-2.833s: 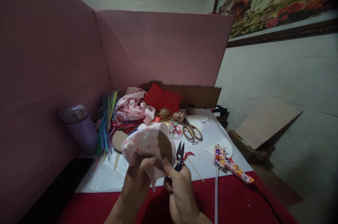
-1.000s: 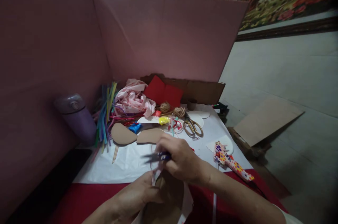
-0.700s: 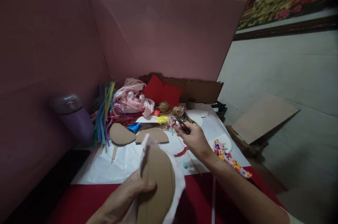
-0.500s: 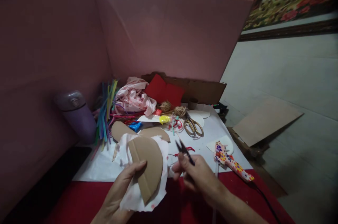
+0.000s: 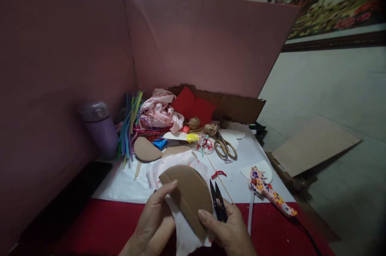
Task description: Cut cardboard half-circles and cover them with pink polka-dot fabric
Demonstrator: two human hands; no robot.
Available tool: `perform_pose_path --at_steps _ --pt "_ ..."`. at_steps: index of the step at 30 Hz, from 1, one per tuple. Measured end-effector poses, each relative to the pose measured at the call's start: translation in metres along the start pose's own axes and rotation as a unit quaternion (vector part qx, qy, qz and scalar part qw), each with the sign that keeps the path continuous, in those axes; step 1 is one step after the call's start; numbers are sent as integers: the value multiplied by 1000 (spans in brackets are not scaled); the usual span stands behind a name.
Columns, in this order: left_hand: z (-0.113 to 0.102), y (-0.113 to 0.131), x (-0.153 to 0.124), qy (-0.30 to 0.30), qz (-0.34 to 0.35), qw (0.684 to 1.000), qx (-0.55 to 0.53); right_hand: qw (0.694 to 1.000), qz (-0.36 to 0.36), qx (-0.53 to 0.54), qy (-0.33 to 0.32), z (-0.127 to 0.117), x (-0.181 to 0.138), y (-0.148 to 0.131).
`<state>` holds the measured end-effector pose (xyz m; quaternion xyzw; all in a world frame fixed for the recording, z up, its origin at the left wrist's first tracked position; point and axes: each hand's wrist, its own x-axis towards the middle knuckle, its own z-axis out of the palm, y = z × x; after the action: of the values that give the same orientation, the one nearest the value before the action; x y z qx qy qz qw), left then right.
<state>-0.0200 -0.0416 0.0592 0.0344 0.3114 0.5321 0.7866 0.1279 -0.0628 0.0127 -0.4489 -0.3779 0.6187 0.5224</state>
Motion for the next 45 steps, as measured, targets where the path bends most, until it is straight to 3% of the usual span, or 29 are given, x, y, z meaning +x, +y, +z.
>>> perform_pose_path --at_steps 10,13,20,24,29,33,38,45 --pt "-8 -3 -2 -29 0 996 89 1000 -17 6 6 5 -5 9" --pt "-7 1 0 -11 23 993 114 1000 -23 5 12 8 -3 11" --pt "2 30 -1 28 85 983 162 996 6 -85 -20 4 -3 0" --pt "15 47 -12 39 136 974 176 993 -29 -103 -49 -2 -3 -10" --pt "25 61 -22 52 143 972 179 992 -46 -114 -28 -1 -3 -25" --pt "29 60 -25 56 127 972 188 995 -40 -76 -46 10 -4 -32" --pt "38 53 -32 61 114 970 206 998 24 4 -64 21 -3 -33" --pt "38 51 -31 63 127 965 222 996 47 65 -39 29 -4 -42"
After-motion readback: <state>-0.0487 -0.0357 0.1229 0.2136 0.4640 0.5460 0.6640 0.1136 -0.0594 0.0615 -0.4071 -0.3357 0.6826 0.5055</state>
